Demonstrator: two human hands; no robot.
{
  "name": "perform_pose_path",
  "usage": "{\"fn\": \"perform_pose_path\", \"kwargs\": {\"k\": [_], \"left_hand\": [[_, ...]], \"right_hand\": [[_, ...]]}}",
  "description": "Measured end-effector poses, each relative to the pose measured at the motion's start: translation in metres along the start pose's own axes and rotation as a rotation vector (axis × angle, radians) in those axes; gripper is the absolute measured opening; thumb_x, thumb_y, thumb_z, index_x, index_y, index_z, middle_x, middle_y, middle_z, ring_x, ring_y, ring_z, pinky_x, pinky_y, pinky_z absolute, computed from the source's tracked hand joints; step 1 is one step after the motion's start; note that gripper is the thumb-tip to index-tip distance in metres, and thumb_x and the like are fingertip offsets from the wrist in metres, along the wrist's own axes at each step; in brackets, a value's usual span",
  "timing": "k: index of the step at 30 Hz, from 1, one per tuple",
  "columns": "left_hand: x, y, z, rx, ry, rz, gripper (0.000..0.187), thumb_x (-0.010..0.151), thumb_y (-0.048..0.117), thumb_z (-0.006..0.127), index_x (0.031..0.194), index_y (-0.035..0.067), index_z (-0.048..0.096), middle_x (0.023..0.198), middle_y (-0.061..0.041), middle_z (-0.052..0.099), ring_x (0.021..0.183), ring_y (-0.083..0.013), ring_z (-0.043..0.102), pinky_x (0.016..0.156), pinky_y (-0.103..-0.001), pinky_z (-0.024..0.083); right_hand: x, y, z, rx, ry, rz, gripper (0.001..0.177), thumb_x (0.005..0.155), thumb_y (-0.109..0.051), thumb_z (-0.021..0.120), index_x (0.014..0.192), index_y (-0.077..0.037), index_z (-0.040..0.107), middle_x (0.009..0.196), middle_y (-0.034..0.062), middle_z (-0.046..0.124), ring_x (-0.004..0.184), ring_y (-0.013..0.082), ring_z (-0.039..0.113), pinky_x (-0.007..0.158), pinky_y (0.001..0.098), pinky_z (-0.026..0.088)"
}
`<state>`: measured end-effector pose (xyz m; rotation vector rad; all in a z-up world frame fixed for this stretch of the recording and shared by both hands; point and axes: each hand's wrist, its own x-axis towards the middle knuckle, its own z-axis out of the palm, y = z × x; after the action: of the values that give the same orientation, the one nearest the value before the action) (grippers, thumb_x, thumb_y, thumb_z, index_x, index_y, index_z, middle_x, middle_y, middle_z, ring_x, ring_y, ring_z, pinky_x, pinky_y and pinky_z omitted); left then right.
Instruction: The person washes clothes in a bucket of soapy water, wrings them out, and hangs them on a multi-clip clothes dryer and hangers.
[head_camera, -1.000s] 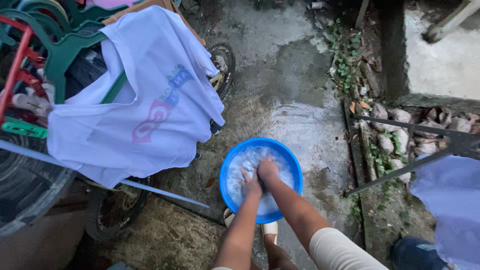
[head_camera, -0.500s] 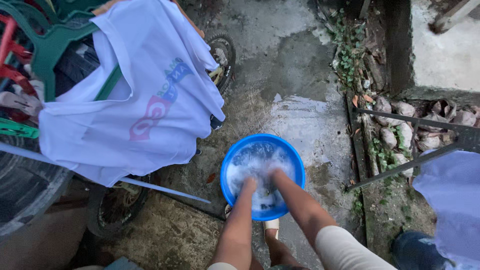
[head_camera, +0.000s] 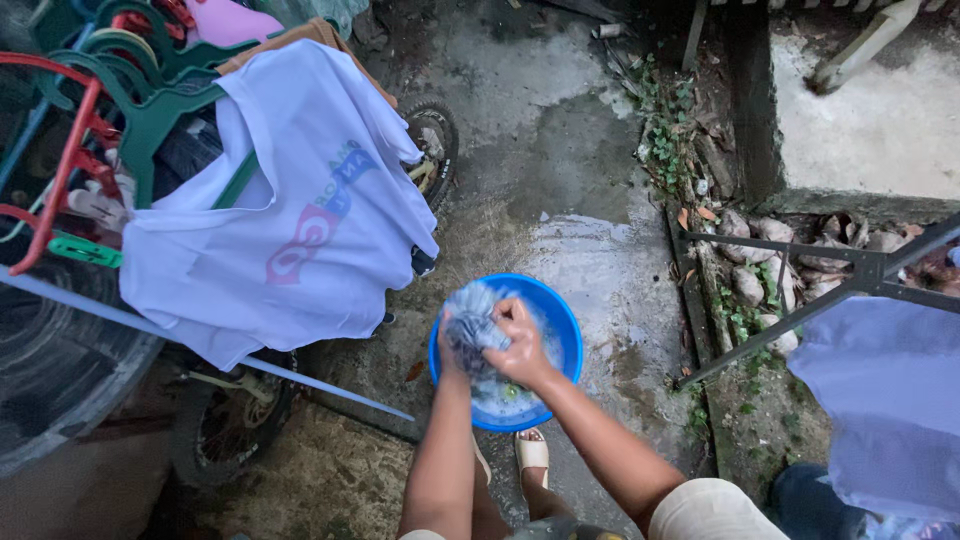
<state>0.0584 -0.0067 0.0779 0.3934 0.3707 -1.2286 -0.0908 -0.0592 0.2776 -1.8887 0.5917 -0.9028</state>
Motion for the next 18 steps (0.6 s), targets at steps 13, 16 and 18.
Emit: {"fn": "perform_pose_path", "kwargs": {"k": [13,16,18], "left_hand": [[0.003,-0.042,0.000,0.745,0.175,-0.049,0.054,0.094,0.044,0.059,0.132,0.005,0.060,0.133,-0.020,0.065,0.123,-0.0345,0.063,0.104,-0.047,0.050],[-0.021,-0.043,-0.018,1.241,0.246,0.071,0.056,0.095,0.045,0.063,0.132,0.003,0.062,0.133,-0.021,0.067,0.123,-0.0340,0.065,0.103,-0.045,0.051],[-0.023,-0.033,-0.024,1.450,0.258,0.140,0.058,0.095,0.045,0.066,0.132,0.001,0.064,0.133,-0.021,0.069,0.122,-0.0337,0.066,0.103,-0.044,0.052]], "right_hand": [[-0.008,0.171,0.050,-0.139,0.203,-0.138,0.025,0.074,-0.023,0.076,0.091,-0.005,0.070,0.089,0.0146,0.071,0.088,0.0351,0.066,0.088,0.0478,0.052],[0.005,0.220,0.024,-0.481,0.000,0.379,0.035,0.093,-0.038,0.072,0.077,-0.007,0.069,0.072,0.0129,0.069,0.066,0.0336,0.069,0.069,0.0456,0.055],[-0.007,0.231,0.005,-0.571,0.108,0.268,0.022,0.084,-0.027,0.076,0.085,-0.006,0.074,0.077,0.0224,0.069,0.072,0.0430,0.069,0.065,0.0529,0.056]]}}
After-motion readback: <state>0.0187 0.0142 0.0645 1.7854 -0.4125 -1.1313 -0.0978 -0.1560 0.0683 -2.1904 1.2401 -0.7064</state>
